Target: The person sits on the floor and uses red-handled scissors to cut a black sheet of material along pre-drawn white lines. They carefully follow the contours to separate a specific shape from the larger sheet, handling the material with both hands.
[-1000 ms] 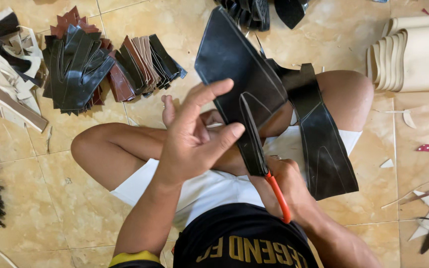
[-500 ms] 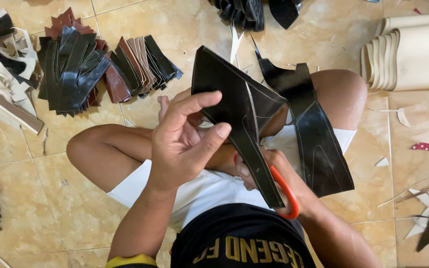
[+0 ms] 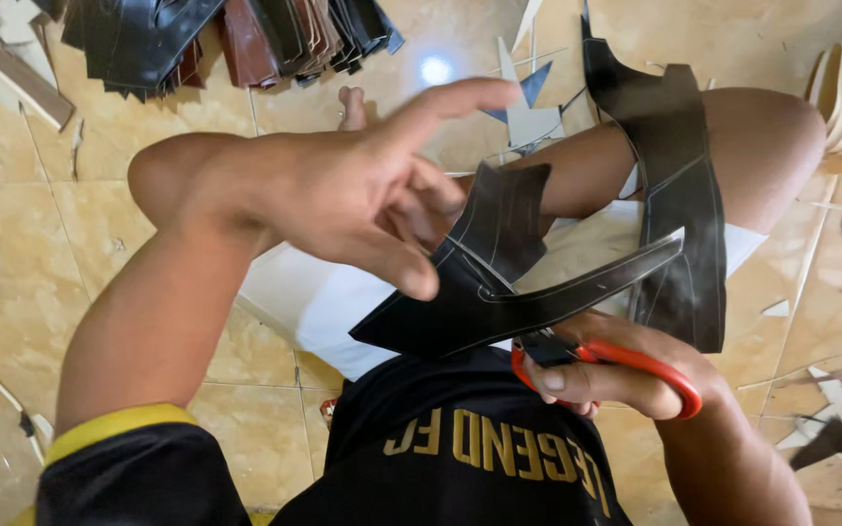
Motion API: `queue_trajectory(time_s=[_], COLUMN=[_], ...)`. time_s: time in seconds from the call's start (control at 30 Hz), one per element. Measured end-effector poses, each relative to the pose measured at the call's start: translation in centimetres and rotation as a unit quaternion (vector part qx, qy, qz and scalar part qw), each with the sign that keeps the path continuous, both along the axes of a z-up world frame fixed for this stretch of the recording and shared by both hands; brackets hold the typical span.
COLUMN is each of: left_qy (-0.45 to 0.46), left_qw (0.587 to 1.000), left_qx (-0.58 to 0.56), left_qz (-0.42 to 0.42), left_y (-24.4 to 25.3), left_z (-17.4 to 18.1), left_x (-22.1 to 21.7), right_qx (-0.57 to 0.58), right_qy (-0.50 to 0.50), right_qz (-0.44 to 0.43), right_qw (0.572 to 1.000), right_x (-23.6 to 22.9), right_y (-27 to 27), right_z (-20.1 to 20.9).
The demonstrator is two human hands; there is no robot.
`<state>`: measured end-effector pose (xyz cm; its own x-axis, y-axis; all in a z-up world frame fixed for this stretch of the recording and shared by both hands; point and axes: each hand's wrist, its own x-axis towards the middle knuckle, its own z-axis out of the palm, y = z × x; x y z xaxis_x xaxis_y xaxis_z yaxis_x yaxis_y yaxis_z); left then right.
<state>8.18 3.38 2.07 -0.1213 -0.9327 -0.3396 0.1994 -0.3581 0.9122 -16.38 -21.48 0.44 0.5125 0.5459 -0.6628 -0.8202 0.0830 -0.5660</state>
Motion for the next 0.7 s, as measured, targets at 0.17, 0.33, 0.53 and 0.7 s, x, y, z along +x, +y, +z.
queue_trajectory(time_s=[0.17,0.33,0.53,0.7], left_qy=[-0.02,-0.13,-0.106,-0.186], left_qw=[0.979,0.945,0.933,0.92], left_qx=[-0.165,-0.233,-0.25,-0.25], left_qz=[0.117,0.191,0.237,0.236], left_y=[-2.0,-2.2,-1.5,-1.4], left_z=[-0.1,-0.2,0.1,-0.3], left_x=[-2.9,-4.2,-4.9,-5.3], right_qx=[0.001,0.09,0.132,-0.209], right_qy=[-0.046,-0.031,0.032,-0.325], right_qz=[-0.097,-0.179,-0.176,-0.01], right_qw=[0.994,0.979,0.975,0.922], right_x=[-1.0,-3.2,-2.2,-0.3], right_y=[0.1,-0.1,-0.2,-0.5], right_z=[-0.2,-1.3,-0.2,2.0])
